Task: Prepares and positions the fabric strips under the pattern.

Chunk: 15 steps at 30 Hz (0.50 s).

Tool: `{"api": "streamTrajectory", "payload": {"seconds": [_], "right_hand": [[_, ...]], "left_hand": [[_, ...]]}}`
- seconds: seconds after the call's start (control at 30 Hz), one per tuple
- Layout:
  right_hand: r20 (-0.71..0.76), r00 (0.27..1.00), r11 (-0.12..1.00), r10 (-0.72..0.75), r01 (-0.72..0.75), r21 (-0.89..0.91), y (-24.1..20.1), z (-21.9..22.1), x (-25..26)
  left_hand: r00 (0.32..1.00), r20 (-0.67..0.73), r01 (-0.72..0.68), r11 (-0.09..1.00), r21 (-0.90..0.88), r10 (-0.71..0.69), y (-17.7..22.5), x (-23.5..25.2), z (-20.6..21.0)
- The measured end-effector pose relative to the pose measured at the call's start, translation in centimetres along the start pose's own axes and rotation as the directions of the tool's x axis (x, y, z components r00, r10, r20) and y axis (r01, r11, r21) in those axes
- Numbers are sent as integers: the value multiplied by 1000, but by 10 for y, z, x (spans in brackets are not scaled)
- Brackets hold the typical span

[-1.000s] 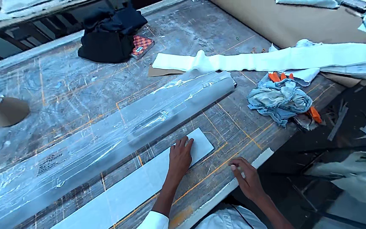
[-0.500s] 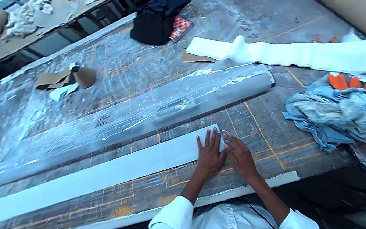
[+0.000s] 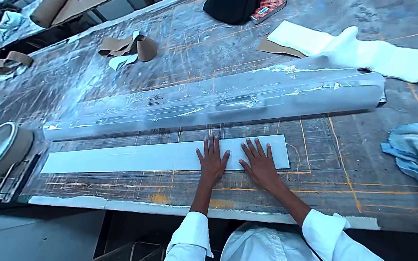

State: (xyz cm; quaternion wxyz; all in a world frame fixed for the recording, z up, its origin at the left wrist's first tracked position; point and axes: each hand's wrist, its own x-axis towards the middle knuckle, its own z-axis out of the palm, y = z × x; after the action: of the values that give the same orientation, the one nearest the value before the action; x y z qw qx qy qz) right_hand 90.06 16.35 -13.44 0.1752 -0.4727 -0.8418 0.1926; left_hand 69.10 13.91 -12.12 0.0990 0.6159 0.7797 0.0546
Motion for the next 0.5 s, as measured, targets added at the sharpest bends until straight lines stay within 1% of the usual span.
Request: {"api": "streamTrajectory", "payload": {"seconds": [0.07,0.13,0.23,0.27,0.3,0.33,0.37,0.43,0.47,0.5], "right_hand": [[38,997,993,65,-61,-99,13,-3,-10],[43,988,978,148,-140,-157,33,-17,-23],[-72,956,931,285,-294,-218,60,-33,-28],[-99,941,913,324,-339,-227,59,-35,-26],[-116,935,907,336,-354,-227,49,-33,-21],[-143,945,922,295,-320,-217,30,-28,-12],[-142,965,951,220,-245,-191,4,-19,-3],[-83,994,989,72,-82,-122,-42,8,16],[-43,998,994,48,-52,-93,-54,23,25],[-11,998,995,54,-54,-82,-56,34,31]], "left_hand": [[1000,28,11,1000,26,-11,1,3,7],[1000,29,7,1000,11,-8,3,1,9],[1000,-14,-2,1000,-12,1,3,1,8],[1000,-19,-3,1000,-15,3,3,0,9],[1000,-20,-5,1000,-21,4,3,-1,10],[1000,-20,-7,1000,-25,7,3,0,10],[1000,-16,-10,1000,-29,9,3,-1,9],[1000,10,-24,999,-29,24,2,-3,8],[999,33,-32,999,-33,33,3,-4,5],[999,33,-36,999,-36,37,3,-4,4]]}}
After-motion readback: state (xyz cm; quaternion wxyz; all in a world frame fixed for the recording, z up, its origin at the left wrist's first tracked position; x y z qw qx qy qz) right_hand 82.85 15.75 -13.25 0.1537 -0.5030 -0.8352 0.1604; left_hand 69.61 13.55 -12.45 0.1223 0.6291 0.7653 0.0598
